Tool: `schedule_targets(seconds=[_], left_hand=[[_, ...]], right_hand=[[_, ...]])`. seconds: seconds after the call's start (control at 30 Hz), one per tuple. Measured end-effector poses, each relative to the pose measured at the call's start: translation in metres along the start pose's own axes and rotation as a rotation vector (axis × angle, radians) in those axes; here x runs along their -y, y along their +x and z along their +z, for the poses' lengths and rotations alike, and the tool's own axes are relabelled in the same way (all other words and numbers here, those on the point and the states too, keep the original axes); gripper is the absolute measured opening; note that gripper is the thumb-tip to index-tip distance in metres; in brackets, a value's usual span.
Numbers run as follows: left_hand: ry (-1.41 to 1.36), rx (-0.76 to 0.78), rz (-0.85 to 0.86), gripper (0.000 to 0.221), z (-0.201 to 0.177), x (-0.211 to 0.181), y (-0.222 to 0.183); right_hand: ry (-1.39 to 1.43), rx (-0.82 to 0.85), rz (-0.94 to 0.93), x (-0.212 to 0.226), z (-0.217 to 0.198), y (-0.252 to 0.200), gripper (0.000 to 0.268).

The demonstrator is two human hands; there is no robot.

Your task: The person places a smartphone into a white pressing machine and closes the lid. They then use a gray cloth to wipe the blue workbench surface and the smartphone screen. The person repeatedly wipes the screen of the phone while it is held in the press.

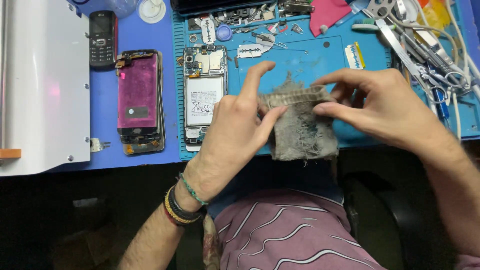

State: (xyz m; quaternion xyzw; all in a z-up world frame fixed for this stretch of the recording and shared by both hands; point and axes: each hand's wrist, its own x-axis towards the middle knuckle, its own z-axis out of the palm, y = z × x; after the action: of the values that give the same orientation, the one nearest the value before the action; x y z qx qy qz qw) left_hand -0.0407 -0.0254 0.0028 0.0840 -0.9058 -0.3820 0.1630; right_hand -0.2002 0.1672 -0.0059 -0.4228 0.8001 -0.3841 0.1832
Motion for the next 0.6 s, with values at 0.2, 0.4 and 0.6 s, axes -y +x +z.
schedule_targets(seconds=[0.2, 0.4, 0.6], left_hand=[[0.474, -0.242, 0.274, 0.05, -0.005, -0.008, -0.015], [0.547, 0.224, 0.547, 0.086, 0.019, 0.005, -0.032], [0.593, 0.104, 0.581, 0.044, 0.013, 0.006, -0.031]], right_hand=[[-0.27, -0.181, -0.281, 0.012, -0.007, -0.017, 0.046], [-0.435, 0.106, -0.599, 0.0, 0.013, -0.028, 0.09], [-0.416, 0.144, -0.571, -0.003, 0.015, -0.032, 0.109]])
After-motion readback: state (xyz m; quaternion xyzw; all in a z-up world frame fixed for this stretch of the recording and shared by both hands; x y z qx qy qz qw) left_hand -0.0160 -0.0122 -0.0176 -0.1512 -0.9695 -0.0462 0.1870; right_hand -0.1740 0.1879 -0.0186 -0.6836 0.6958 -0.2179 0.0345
